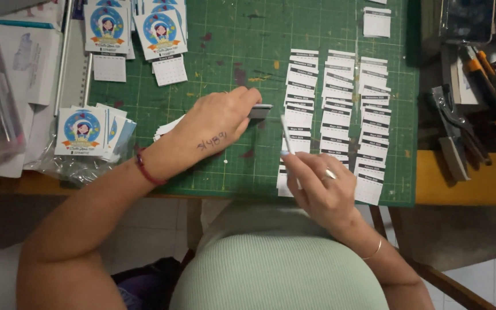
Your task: Organizing and sorting small printed calendar cards into columns on a cutting mat.
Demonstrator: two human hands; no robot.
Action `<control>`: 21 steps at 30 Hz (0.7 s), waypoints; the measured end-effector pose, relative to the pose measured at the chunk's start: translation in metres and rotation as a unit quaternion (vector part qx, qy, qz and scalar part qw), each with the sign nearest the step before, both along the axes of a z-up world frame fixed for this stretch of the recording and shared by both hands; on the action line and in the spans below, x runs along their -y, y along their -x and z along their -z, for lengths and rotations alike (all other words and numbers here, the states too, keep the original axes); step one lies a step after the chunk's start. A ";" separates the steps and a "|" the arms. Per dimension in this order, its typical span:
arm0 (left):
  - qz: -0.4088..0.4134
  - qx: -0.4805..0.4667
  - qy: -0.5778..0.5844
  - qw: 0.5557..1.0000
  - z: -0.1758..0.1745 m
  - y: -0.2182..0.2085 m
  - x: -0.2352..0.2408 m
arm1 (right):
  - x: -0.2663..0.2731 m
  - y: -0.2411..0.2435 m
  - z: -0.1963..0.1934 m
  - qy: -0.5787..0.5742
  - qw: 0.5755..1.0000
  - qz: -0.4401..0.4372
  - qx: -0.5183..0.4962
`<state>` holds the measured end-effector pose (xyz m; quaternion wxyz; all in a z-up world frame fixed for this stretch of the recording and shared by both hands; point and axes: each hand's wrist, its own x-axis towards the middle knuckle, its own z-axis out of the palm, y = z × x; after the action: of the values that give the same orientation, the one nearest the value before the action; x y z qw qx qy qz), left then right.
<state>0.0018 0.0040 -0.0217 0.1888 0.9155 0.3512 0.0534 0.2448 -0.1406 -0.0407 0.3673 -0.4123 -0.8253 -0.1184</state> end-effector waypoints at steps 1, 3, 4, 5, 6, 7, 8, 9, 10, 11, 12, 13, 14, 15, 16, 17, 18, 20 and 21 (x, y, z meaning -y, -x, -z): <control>-0.001 0.000 0.000 1.000 0.001 0.000 0.001 | 0.000 0.000 -0.002 0.000 1.000 -0.001 0.000; 0.004 0.002 -0.018 1.000 0.002 -0.001 0.001 | -0.001 0.001 -0.006 -0.015 1.000 -0.002 0.014; 0.006 0.002 -0.018 1.000 0.001 -0.002 0.001 | -0.002 0.004 -0.007 -0.015 1.000 0.000 0.014; 0.004 -0.003 -0.017 1.000 0.001 -0.002 0.001 | -0.003 0.008 -0.008 0.009 1.000 -0.007 0.023; 0.001 -0.007 -0.017 1.000 0.000 -0.002 0.002 | -0.004 0.012 -0.009 0.034 0.999 -0.014 0.031; 0.000 -0.008 -0.017 1.000 0.001 -0.002 0.002 | -0.004 0.011 -0.007 0.034 0.999 -0.015 0.031; 0.002 -0.009 -0.026 1.000 0.001 -0.002 0.002 | -0.004 0.009 -0.004 0.031 0.999 -0.020 0.035; 0.004 -0.011 -0.034 0.999 0.003 -0.002 0.003 | -0.003 0.008 -0.001 0.029 0.999 -0.025 0.039; 0.003 -0.010 -0.033 0.999 0.004 -0.002 0.003 | -0.002 0.008 -0.001 0.029 0.998 -0.026 0.039; 0.003 -0.009 -0.033 0.999 0.006 -0.002 0.003 | -0.001 0.008 -0.002 0.018 0.999 -0.022 0.038; 0.002 -0.008 -0.033 0.999 0.008 -0.002 0.002 | 0.001 0.008 -0.003 0.007 0.999 -0.019 0.036; 0.003 -0.008 -0.033 0.999 0.007 -0.002 0.003 | 0.000 0.009 0.000 0.007 0.999 -0.018 0.036; 0.002 -0.005 -0.032 0.999 0.005 -0.002 0.004 | 0.000 0.010 0.003 0.009 0.999 -0.024 0.033; 0.000 -0.004 -0.034 0.999 0.003 -0.002 0.004 | -0.002 0.011 0.006 0.009 0.999 -0.031 0.031; 0.000 -0.004 -0.036 0.999 0.003 -0.002 0.003 | -0.002 0.011 0.005 0.007 0.999 -0.030 0.030; -0.001 -0.005 -0.040 0.999 0.002 -0.001 0.004 | 0.000 0.011 0.005 0.015 0.999 -0.027 0.032; -0.003 -0.006 -0.043 0.999 0.002 -0.001 0.005 | 0.001 0.011 0.004 0.023 0.999 -0.023 0.033; -0.010 -0.006 -0.052 0.999 -0.006 0.001 0.009 | 0.002 0.010 0.006 0.026 0.999 -0.025 0.034; -0.016 -0.006 -0.062 0.998 -0.011 0.001 0.011 | 0.003 0.009 0.007 0.028 0.999 -0.027 0.034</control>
<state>0.0005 -0.0066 -0.0108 0.1289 0.9201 0.3627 0.0722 0.2358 -0.1433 -0.0473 0.3303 -0.3959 -0.8511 -0.0994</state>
